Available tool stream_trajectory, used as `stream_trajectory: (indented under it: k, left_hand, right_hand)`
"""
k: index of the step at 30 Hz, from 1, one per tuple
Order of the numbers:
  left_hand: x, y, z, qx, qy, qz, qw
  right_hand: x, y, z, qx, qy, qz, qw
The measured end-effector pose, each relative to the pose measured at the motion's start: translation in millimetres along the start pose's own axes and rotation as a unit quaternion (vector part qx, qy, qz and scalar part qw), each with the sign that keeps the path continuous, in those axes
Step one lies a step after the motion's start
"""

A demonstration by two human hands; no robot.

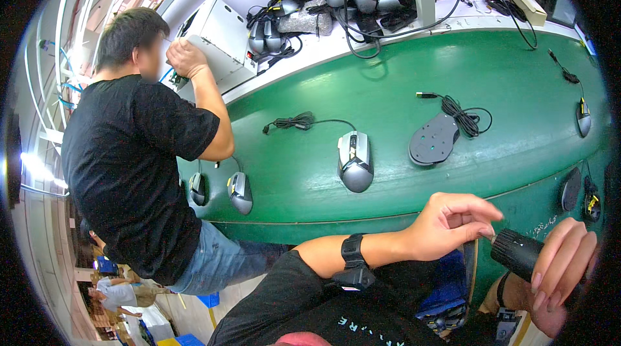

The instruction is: The worker is using an electric screwdriver to assemble computer mice and testing them on a production line.

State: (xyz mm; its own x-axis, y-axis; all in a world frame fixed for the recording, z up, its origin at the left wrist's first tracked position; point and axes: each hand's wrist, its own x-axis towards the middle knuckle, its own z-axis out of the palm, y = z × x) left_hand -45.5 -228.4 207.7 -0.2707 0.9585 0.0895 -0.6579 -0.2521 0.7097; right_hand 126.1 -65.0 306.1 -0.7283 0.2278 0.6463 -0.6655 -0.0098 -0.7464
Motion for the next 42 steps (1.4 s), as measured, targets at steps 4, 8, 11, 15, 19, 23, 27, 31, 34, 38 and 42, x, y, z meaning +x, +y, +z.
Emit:
stream_trajectory:
  k: [4,8,11,15,19,23,27,31,34,38,42]
  left_hand:
    - [-4,4,-3,0.199,-0.042,0.146,0.968]
    - [-6,10,-3,0.264,-0.061,0.197,0.942]
    - [-9,13,-7,0.276,-0.067,0.201,0.938]
    - [-12,18,-9,0.284,-0.071,0.2,0.935]
    - [-14,18,-10,0.271,-0.074,0.197,0.939]
    - [-16,22,-3,0.257,-0.081,0.212,0.939]
    - [-15,19,-3,0.256,-0.076,0.212,0.94]
    - [-13,29,-7,0.306,-0.085,0.273,0.908]
    - [-14,31,-3,0.366,-0.059,0.283,0.885]
    - [-9,26,4,0.396,-0.032,0.323,0.859]
    - [-6,41,-4,0.412,-0.085,0.31,0.853]
  right_hand:
    - [-20,-4,-10,0.047,0.033,-0.001,0.998]
    - [-4,-3,16,0.0,0.143,-0.029,0.989]
    - [8,1,32,-0.026,0.166,-0.01,0.986]
    - [3,-3,33,-0.046,0.152,0.02,0.987]
    - [-1,-1,8,0.0,0.011,-0.022,1.0]
    - [12,-13,-5,0.021,-0.095,0.001,0.995]
    - [14,-10,27,0.037,-0.012,0.011,0.999]
    - [38,0,78,0.006,0.109,-0.07,0.992]
    - [39,13,84,0.035,0.154,-0.134,0.978]
    - [37,9,85,0.018,0.168,-0.143,0.975]
    - [37,12,83,0.05,0.17,-0.15,0.973]
